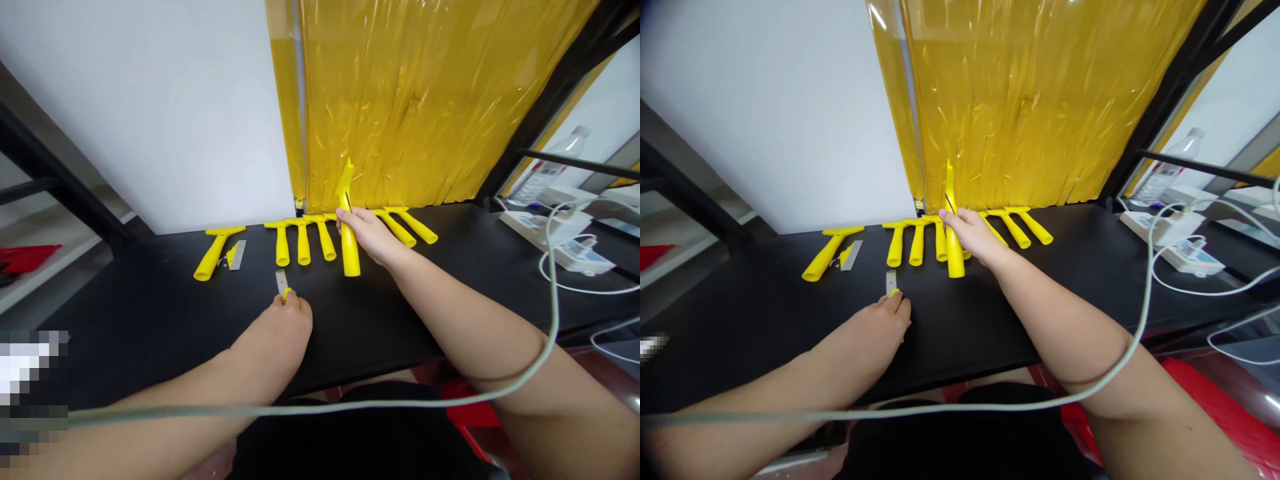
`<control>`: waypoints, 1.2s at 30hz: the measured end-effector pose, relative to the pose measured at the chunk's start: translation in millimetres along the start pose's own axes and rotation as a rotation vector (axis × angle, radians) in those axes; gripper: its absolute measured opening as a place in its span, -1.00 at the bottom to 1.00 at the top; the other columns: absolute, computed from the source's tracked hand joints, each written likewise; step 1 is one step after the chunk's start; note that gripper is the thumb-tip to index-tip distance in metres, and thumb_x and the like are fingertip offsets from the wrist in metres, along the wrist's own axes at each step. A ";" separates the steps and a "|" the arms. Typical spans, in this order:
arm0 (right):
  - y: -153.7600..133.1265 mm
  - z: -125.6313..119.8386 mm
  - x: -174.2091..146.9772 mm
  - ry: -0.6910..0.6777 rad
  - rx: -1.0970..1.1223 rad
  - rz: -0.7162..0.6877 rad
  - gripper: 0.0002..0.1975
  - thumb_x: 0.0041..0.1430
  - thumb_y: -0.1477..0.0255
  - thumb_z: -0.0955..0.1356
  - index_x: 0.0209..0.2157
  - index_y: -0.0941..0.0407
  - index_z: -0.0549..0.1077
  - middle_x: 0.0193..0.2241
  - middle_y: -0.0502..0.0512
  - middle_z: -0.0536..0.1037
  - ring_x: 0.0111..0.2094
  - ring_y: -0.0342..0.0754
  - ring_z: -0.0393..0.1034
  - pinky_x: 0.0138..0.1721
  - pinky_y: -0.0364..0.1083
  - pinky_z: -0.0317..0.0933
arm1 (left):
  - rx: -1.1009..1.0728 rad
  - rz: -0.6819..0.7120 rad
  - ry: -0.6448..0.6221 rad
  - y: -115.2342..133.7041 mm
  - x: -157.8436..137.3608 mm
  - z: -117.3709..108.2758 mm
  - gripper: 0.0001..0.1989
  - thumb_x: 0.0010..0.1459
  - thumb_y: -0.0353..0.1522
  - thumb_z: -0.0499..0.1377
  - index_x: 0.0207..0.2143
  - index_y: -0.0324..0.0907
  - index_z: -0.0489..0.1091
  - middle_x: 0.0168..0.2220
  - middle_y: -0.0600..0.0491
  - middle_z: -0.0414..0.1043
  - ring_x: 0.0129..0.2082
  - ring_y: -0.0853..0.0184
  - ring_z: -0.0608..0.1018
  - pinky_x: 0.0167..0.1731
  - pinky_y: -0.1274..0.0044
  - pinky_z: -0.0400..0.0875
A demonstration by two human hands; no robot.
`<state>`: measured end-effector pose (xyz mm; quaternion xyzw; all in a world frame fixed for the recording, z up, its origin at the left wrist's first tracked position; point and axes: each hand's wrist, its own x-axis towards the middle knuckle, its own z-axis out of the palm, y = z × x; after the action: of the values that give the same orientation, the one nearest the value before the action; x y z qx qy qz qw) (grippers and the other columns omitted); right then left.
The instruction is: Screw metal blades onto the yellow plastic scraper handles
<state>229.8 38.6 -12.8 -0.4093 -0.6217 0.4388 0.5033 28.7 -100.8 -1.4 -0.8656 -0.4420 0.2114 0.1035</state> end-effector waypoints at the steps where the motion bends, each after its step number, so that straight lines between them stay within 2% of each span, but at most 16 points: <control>1: -0.1 0.1 0.0 0.000 0.001 0.002 -0.55 0.23 -0.02 0.42 -0.42 0.08 0.37 -0.50 -0.04 0.29 -0.48 -0.11 0.12 -0.45 -0.10 0.01 | -0.011 0.001 -0.006 1.9 -1.0 -1.3 -0.45 0.17 -0.72 -0.04 0.18 -0.58 0.43 0.15 -0.52 0.45 0.12 -0.04 0.60 0.13 0.23 0.52; 5: 0.3 0.6 0.0 -0.002 0.026 0.013 -0.57 0.25 0.01 0.42 -0.42 0.08 0.38 -0.51 -0.04 0.27 -0.49 -0.12 0.11 -0.46 -0.10 -0.01 | -0.098 0.028 0.060 8.2 -4.5 1.6 -0.43 0.18 -0.70 -0.05 0.23 -0.67 0.37 0.19 -0.61 0.39 0.22 -0.11 0.54 0.20 0.19 0.48; 8: 1.4 0.6 0.3 -0.002 0.036 0.002 -0.57 0.26 0.03 0.42 -0.43 0.08 0.36 -0.51 -0.04 0.26 -0.48 -0.11 0.11 -0.45 -0.10 0.00 | -0.134 0.160 0.151 8.9 -2.8 12.2 -0.44 0.20 -0.66 -0.03 0.23 -0.67 0.36 0.23 -0.58 0.36 0.29 -0.13 0.47 0.28 0.16 0.40; 11: 1.4 0.2 0.4 -0.012 0.041 -0.015 -0.57 0.26 0.03 0.42 -0.44 0.08 0.34 -0.51 -0.04 0.25 -0.47 -0.11 0.13 -0.43 -0.10 0.03 | -0.193 0.310 0.252 3.8 4.2 24.0 -0.43 0.19 -0.63 0.01 0.25 -0.60 0.36 0.30 -0.49 0.32 0.35 -0.06 0.40 0.33 0.21 0.35; 14: -0.7 -0.1 -0.4 -0.008 0.031 -0.018 -0.55 0.25 0.01 0.42 -0.44 0.08 0.32 -0.51 -0.04 0.25 -0.48 -0.12 0.12 -0.44 -0.10 0.03 | -0.363 0.417 0.380 -7.0 14.1 29.7 -0.43 0.22 -0.62 0.03 0.28 -0.46 0.37 0.36 -0.35 0.29 0.40 0.05 0.34 0.36 0.26 0.33; 17: -3.8 -0.5 -1.5 -0.008 0.020 0.003 -0.54 0.22 -0.02 0.42 -0.43 0.07 0.33 -0.52 -0.05 0.25 -0.50 -0.12 0.09 -0.46 -0.10 0.01 | -0.546 0.468 0.377 -21.6 24.0 25.9 -0.52 0.37 -0.54 -0.02 0.25 -0.26 0.44 0.34 -0.14 0.37 0.36 0.23 0.41 0.37 0.34 0.31; 22: -6.8 -2.1 -1.9 -0.005 -0.009 0.017 -0.53 0.21 -0.05 0.41 -0.42 0.07 0.35 -0.52 -0.03 0.26 -0.50 -0.11 0.09 -0.46 -0.09 0.02 | -0.713 0.568 0.360 -47.7 44.4 20.3 -0.49 0.29 -0.56 0.06 0.22 -0.14 0.49 0.27 -0.04 0.47 0.32 0.26 0.46 0.36 0.34 0.34; 24: -6.8 -2.6 -1.5 -0.001 -0.022 0.023 -0.53 0.21 -0.05 0.40 -0.41 0.07 0.36 -0.52 -0.03 0.26 -0.51 -0.11 0.09 -0.46 -0.09 0.01 | -0.772 0.581 0.387 -56.9 54.0 24.1 -0.48 0.22 -0.60 0.09 0.16 -0.12 0.54 0.22 -0.06 0.52 0.29 0.24 0.51 0.33 0.32 0.38; 28: -5.2 -2.5 -1.0 -0.008 -0.031 0.012 -0.54 0.21 -0.04 0.40 -0.41 0.07 0.37 -0.53 -0.04 0.26 -0.51 -0.12 0.08 -0.46 -0.09 0.00 | -0.838 0.589 0.408 -67.9 67.4 34.5 -0.45 0.15 -0.63 0.10 0.11 -0.09 0.57 0.19 -0.03 0.55 0.32 0.23 0.46 0.31 0.29 0.40; 32: -5.0 -1.1 -2.8 -0.023 -0.052 0.014 -0.53 0.21 -0.05 0.41 -0.41 0.08 0.38 -0.53 -0.06 0.27 -0.51 -0.13 0.10 -0.47 -0.10 -0.01 | -0.884 0.560 0.421 -70.0 68.1 36.8 -0.46 0.18 -0.61 0.10 0.14 -0.10 0.54 0.22 -0.02 0.53 0.29 0.26 0.50 0.32 0.34 0.39; 36: -8.0 0.8 -6.2 -0.064 -0.027 0.014 -0.55 0.21 -0.02 0.42 -0.39 0.09 0.39 -0.54 -0.09 0.26 -0.53 -0.15 0.10 -0.47 -0.11 0.01 | -0.907 0.491 0.518 -71.3 63.5 33.7 -0.57 0.25 -0.52 0.14 0.14 -0.14 0.51 0.16 -0.07 0.56 0.25 0.21 0.54 0.29 0.32 0.41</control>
<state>229.5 30.3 -6.9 -0.4060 -0.6407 0.4467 0.4744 -5.1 -7.8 -22.7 -0.9242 -0.2348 -0.2004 -0.2250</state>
